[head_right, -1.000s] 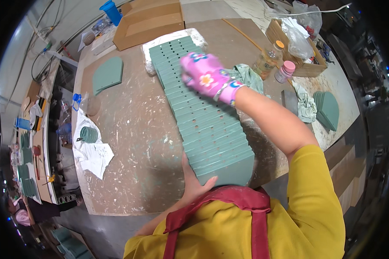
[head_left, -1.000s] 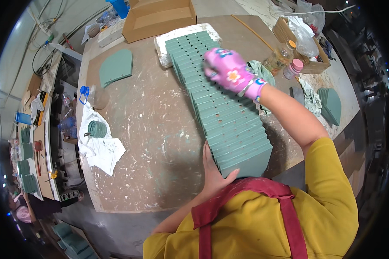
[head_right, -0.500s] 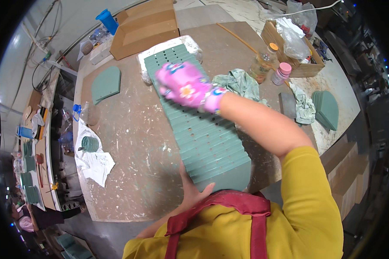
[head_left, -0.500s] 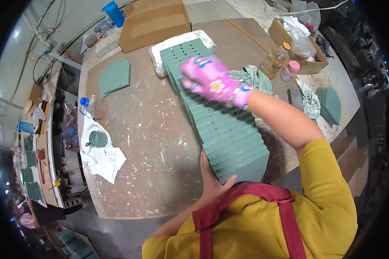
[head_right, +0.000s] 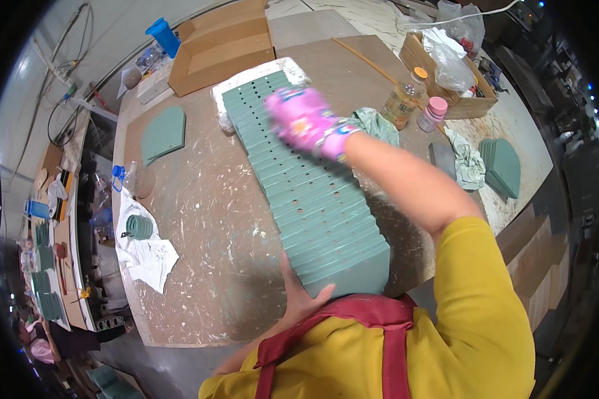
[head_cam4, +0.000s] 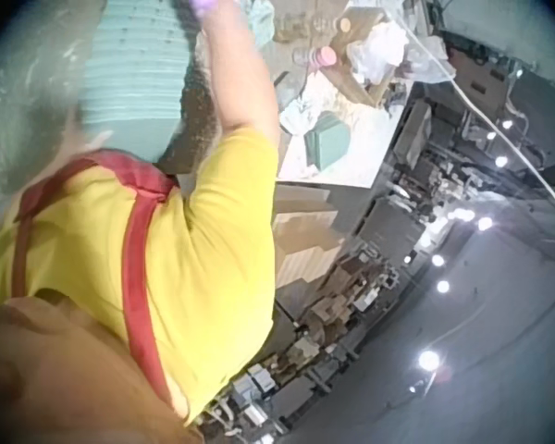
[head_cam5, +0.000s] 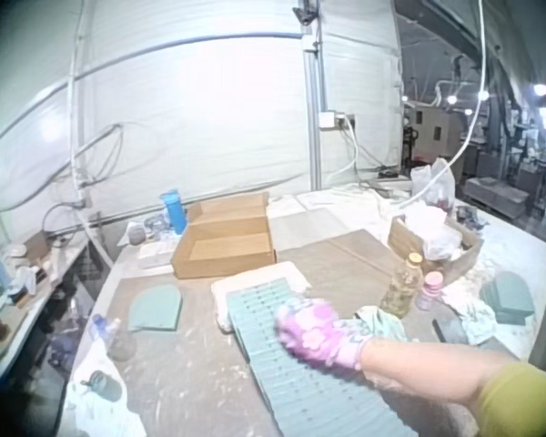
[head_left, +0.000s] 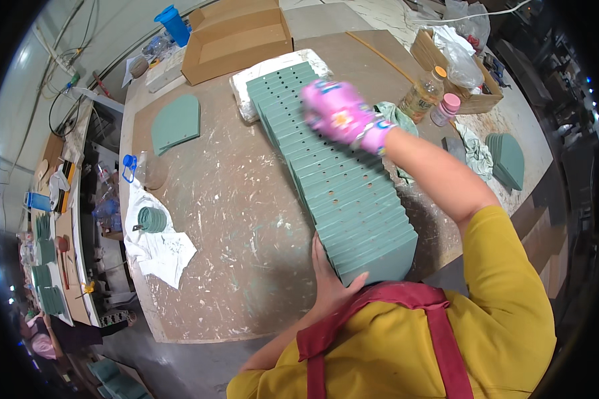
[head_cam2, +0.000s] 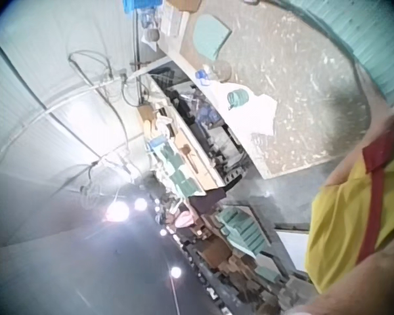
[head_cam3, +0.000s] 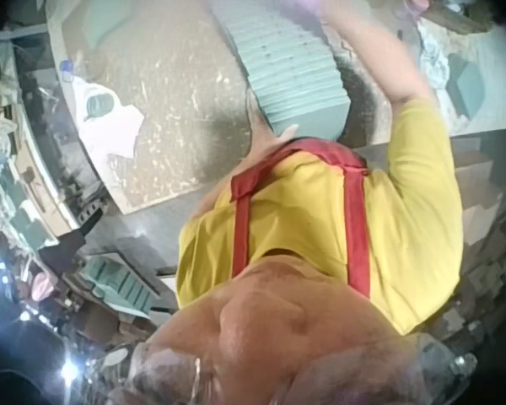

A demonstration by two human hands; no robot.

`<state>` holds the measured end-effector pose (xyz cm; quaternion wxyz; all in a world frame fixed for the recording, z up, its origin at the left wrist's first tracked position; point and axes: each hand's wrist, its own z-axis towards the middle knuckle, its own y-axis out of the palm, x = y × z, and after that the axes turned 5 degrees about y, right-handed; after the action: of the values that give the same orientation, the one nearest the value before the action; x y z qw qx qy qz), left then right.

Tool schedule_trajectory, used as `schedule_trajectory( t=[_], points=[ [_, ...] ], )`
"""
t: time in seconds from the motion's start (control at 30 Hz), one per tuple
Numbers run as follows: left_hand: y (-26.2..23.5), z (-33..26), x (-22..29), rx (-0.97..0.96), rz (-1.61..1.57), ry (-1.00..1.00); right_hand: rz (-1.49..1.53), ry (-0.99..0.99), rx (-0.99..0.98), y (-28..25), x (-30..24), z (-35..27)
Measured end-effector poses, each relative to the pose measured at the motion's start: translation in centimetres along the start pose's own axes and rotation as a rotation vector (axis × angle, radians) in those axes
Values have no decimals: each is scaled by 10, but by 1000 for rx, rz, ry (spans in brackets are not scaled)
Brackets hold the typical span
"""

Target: The person wipes green foam blocks with a cloth and organizes them into a stack on the workbench.

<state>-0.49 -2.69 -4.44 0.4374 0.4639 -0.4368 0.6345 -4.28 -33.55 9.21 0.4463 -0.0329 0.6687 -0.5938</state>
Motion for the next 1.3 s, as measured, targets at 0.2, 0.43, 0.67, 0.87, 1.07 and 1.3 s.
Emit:
schedule_trajectory(
  t=[0.2,0.43,0.67,0.87,1.07,1.3],
  points=[
    [3,6,8,-16,-9,-3,-278,-68,230,-29,28,-20],
    [-26,0,-5,-115,5,123,-406,-112,219,-49,41,-19],
    [-112,120,-39,200,335,-27,-292,-514,170,22,-19,25],
    [-103,206,-89,286,-92,-80,-312,-301,162,0,-8,31],
    [-68,278,-94,281,-439,-127,-329,-231,112,-2,-6,28],
    [-59,302,-119,352,-798,-120,-235,-450,54,26,-27,39]
  ],
)
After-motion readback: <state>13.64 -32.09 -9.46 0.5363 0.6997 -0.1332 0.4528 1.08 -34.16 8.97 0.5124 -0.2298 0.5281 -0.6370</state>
